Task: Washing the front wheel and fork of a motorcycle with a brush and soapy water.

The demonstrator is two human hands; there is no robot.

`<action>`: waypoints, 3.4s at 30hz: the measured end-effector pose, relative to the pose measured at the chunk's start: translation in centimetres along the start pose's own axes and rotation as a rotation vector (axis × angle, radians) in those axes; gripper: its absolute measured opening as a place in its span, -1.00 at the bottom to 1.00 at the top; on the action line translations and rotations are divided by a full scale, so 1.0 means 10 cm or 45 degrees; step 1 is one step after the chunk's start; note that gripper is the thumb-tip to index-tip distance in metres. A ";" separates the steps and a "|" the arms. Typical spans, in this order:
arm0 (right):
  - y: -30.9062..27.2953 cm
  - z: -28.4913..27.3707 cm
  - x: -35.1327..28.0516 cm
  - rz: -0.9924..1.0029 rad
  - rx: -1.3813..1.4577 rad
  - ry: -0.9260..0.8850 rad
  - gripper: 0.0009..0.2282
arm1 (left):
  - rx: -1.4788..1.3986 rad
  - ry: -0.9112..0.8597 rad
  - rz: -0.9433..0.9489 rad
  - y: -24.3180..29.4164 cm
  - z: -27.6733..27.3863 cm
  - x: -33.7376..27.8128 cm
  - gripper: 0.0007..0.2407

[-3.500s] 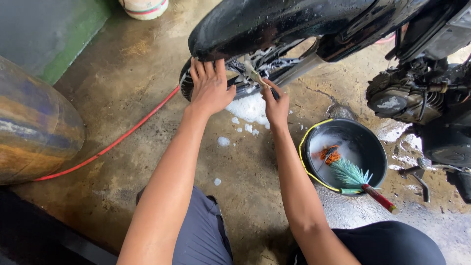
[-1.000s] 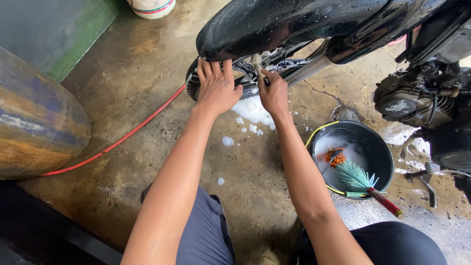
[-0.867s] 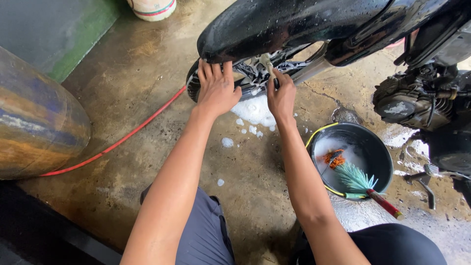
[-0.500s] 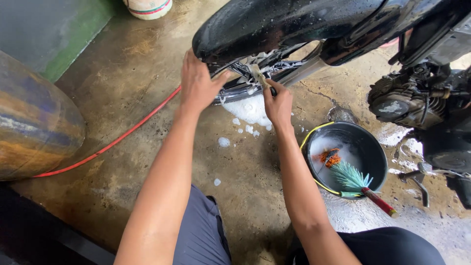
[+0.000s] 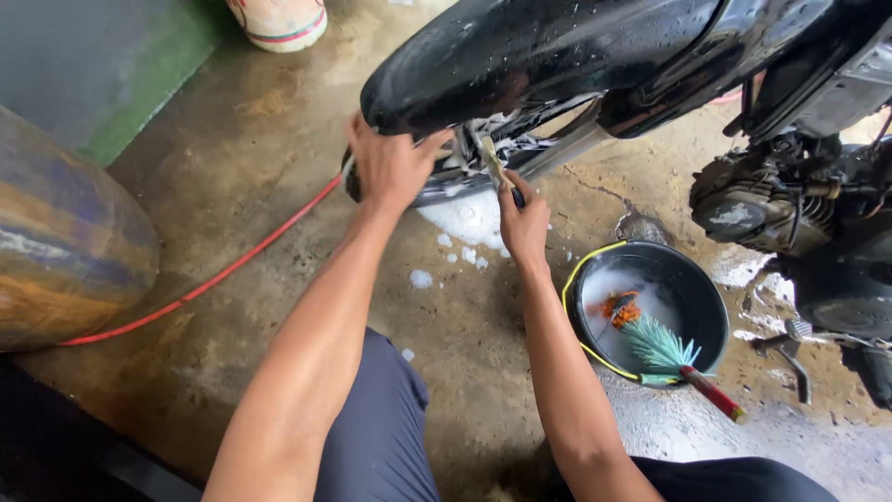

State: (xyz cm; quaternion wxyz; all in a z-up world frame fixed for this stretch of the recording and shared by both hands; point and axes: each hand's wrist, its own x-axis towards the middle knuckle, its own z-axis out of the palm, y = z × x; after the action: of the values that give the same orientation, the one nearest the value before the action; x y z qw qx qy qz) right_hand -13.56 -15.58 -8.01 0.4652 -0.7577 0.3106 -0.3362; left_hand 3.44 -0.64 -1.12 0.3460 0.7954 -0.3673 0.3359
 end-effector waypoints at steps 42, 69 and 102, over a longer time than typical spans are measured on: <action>0.56 -1.15 0.05 -0.059 0.008 0.312 -0.81 | -0.109 -0.889 0.442 1.59 -0.22 -0.24 -0.31; 1.93 -1.66 -0.78 0.305 -1.000 0.239 -0.57 | -0.026 -1.638 0.758 1.76 0.57 -0.82 -0.55; -0.26 -0.93 -0.27 -0.853 -0.500 0.561 -0.89 | 0.208 -0.490 0.161 0.29 -0.18 -0.06 -0.36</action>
State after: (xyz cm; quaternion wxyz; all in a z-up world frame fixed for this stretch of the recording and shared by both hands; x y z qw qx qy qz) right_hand -22.19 -17.09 -3.02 0.1008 -0.8007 0.1976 -0.5565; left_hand 0.24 -0.47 0.23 0.1820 0.8456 -0.4474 0.2275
